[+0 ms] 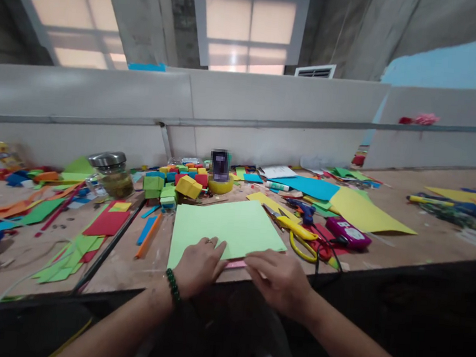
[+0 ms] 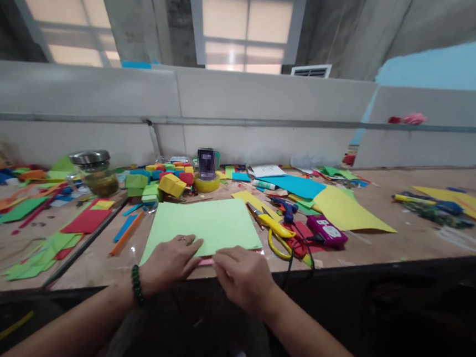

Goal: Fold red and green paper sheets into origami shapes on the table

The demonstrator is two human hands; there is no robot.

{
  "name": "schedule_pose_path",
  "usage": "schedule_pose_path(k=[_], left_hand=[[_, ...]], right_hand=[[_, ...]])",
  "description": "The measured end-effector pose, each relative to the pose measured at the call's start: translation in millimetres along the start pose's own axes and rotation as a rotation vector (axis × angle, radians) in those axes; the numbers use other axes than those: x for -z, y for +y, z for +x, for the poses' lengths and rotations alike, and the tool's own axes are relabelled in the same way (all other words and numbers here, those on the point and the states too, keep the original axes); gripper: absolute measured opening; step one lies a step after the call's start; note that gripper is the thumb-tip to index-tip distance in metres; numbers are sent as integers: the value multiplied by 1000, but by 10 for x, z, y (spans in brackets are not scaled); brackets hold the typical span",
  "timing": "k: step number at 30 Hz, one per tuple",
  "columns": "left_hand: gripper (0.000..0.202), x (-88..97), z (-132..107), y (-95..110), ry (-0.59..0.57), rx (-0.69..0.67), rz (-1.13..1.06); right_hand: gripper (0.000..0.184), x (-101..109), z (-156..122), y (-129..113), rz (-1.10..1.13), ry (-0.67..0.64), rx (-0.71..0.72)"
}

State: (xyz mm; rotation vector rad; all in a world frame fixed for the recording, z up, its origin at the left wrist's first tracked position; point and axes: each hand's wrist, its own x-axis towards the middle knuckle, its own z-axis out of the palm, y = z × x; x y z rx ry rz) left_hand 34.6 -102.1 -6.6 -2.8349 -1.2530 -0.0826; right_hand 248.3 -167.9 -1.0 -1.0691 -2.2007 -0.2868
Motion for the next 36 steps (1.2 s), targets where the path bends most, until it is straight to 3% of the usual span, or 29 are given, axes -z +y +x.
schedule_pose_path(k=[2,4,6,10,12,17,22,28,30,33,36], left_hand=[[47,109,44,-70,22,-48,-71],[54,181,128,-151,91,-53,-114],[57,156,230,-221,115,4,-132],[66,-93,358,-294,-128,25,-183],[68,-187,366,-307,-165,22,-190],[68,-141,337,-302,-159,1,-200],[72,25,379,-298,-108,-2,-211],[74,281,448,-402,-90,-42,-265],[79,282,467,-423,-55,-55,-254],[90,121,505,-439,-119,-65,-220],[96,-106,538,-447,-223,-53,-240]], right_hand=[[25,164,72,12,-29,53,-45],[34,245,184,77,-111,15,-68],[47,193,266,169,-175,-140,-125],[65,-141,215,303,-55,-604,-316],[67,-253,147,320,11,-687,-360],[64,-244,97,314,-84,-533,-388],[64,-261,24,405,-29,-550,-420],[50,-90,-57,450,-92,-51,-312],[50,-25,-15,436,-139,36,-270],[58,-55,79,430,-232,-88,-308],[60,-193,111,439,-230,-430,-431]])
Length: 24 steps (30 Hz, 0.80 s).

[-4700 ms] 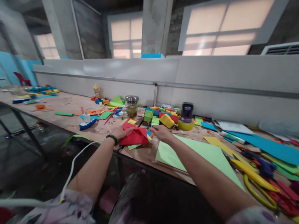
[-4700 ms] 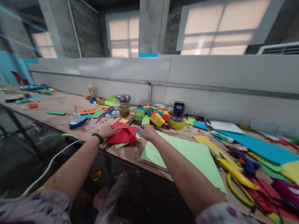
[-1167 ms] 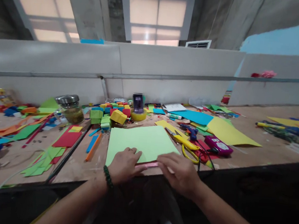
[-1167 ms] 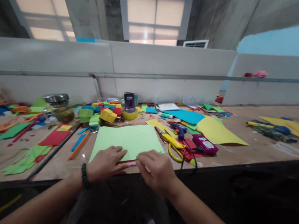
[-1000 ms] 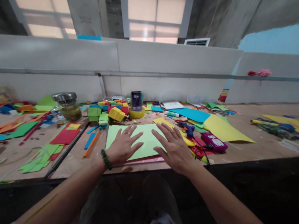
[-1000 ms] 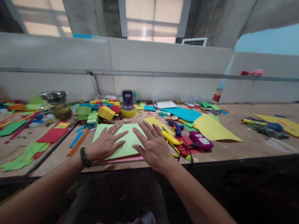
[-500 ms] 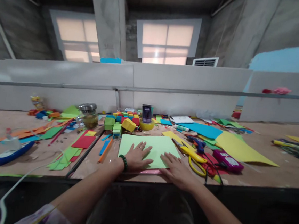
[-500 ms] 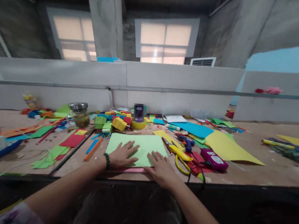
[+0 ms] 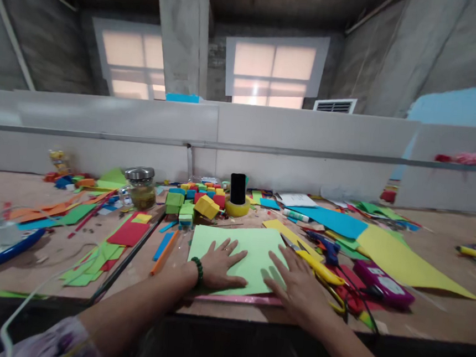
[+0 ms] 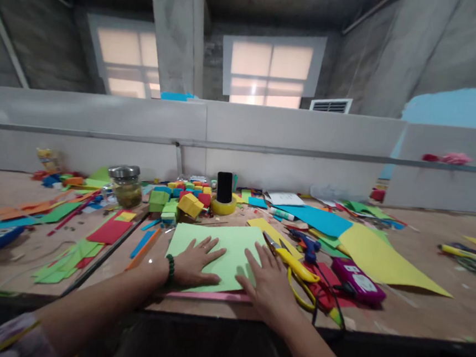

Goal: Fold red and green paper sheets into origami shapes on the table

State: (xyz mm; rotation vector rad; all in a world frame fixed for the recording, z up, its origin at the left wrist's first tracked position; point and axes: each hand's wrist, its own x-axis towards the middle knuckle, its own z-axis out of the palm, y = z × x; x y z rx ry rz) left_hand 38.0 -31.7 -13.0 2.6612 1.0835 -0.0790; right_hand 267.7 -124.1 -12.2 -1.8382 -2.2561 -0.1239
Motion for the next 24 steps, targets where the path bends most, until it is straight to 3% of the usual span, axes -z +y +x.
schedule_pose_path(k=[2,4,7,9,12,17,20,22,24], left_hand=[[97,-68,33,-20,0,9,-16],[100,-38,47,-19,5,5,-11],[100,146,34,-24,12,-1,11],[101,270,1,-66,26,9,8],[110,315,-80,-187,7,4,-3],[111,203,-149,-298,-78,-40,-54],[98,225,-61,-218,80,-96,-149],[73,211,29,-150,292,-157,-274],[45,125,113,-112,492,-195,-372]], right_hand=[[59,-64,12,-7,-2,-165,-23],[60,-58,9,17,7,-216,-20],[62,78,34,104,61,-194,-2],[64,176,70,172,79,-114,4],[65,207,93,243,15,-37,8],[62,185,162,270,50,-298,7],[62,390,592,249,171,-133,-1],[61,565,1113,207,212,62,-37],[61,672,1752,149,222,151,-140]])
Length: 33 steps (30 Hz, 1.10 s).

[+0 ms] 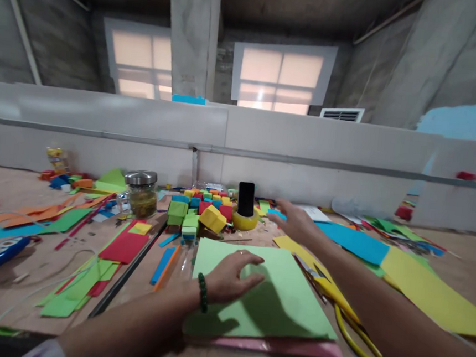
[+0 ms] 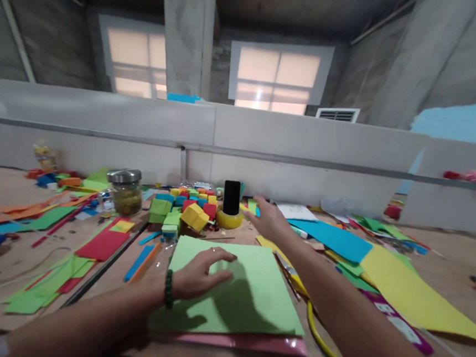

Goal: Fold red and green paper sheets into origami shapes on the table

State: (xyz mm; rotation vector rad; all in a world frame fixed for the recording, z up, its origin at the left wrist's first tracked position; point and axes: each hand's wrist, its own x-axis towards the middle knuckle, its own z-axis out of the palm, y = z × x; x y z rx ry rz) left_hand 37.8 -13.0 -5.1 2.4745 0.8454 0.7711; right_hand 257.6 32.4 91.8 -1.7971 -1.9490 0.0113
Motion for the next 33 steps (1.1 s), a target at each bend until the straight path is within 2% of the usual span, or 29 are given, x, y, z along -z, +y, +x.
schedule_pose_path(k=[1,2,5,8,10,12,14,19,25,27,29,31,33], left_hand=[[38,-68,-3,-24,65,-37,18],[36,-136,-16,-56,54,-110,73],[24,-302,-61,-154,-84,-336,226],[39,-398,-48,-228,-173,-441,292],[46,-437,-17,-269,-194,-439,317],[45,-463,7,-298,-209,-431,326],[47,-473,17,-307,-214,-422,310],[59,-443,-2,-237,-207,-360,259],[55,-304,-22,-76,-210,-206,200],[50,-209,107,-21,-253,-101,212],[48,-112,353,6,-272,18,294],[47,-50,675,-21,-218,97,411],[56,-48,989,-102,-162,145,461]], right_hand=[[62,-52,319,-71,-5,21,-26],[65,-133,623,-134,-11,34,-64],[79,-483,1359,-259,-37,64,-186],[86,-839,1795,-316,-61,69,-261],[73,-1013,1954,-328,-74,52,-285],[57,-1118,2044,-321,-90,40,-296],[52,-1155,2089,-291,-106,45,-298],[58,-1041,2083,-154,-128,121,-296],[59,-855,1913,-73,-125,197,-268],[58,-834,1852,-65,-123,185,-269],[58,-823,1799,-51,-120,165,-278],[59,-812,1756,-36,-117,146,-286],[60,-801,1723,-25,-117,139,-286]])
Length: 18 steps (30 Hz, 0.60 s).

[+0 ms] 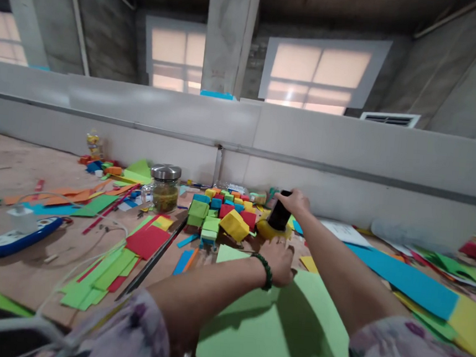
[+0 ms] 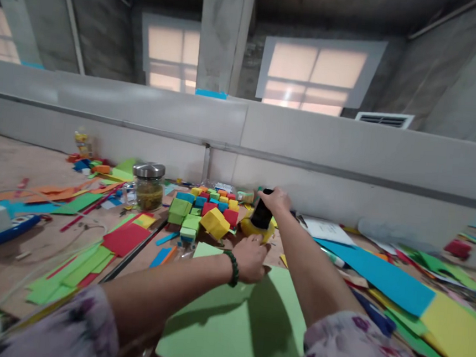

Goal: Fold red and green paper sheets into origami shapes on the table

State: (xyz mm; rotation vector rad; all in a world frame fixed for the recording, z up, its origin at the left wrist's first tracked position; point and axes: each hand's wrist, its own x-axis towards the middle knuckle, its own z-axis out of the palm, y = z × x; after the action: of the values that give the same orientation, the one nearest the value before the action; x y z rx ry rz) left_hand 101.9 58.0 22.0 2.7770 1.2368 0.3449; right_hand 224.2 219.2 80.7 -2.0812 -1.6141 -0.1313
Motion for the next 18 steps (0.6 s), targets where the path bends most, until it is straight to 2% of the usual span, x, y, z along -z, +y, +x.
schedule_pose_path(k=[3,5,11,18], left_hand=[[62,-94,333,-65,15,89,39],[62,-198,417,-93,8,141,53],[74,-422,329,-127,61,146,63],[73,-423,320,-169,66,133,42]], right_hand=[[59,4,-21,15,-2,5,8],[59,-4,-15,18,-2,7,18],[56,24,93,38,-2,-22,53],[53,124,61,13,-41,-45,9]])
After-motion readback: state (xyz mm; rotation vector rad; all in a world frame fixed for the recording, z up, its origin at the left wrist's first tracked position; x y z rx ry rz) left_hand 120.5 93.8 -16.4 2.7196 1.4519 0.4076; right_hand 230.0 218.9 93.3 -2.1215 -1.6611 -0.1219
